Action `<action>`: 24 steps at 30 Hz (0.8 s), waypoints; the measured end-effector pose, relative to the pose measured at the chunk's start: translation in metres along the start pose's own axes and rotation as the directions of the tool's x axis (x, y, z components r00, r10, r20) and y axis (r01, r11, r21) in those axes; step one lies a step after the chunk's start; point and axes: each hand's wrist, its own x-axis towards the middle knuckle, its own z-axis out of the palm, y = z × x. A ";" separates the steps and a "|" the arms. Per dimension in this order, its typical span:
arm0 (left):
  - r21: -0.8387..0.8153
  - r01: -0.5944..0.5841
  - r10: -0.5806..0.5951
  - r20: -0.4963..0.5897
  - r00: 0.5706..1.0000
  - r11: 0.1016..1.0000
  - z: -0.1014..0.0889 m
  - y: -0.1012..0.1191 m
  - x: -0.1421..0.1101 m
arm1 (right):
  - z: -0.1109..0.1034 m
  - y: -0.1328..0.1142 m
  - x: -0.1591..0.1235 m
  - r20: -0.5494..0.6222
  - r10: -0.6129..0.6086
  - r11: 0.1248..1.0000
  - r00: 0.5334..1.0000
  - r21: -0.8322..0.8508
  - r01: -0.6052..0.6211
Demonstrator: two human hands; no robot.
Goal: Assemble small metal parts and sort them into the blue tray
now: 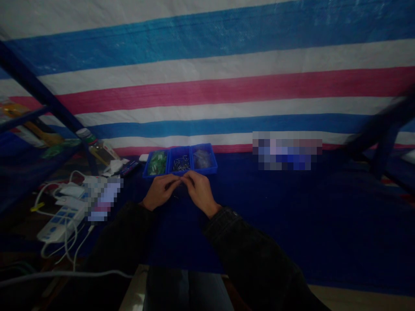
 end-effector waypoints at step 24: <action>0.019 0.073 -0.073 0.011 0.997 0.997 -0.005 0.003 0.001 | -0.003 0.000 0.002 -0.119 0.090 0.994 0.989 -0.057 -0.098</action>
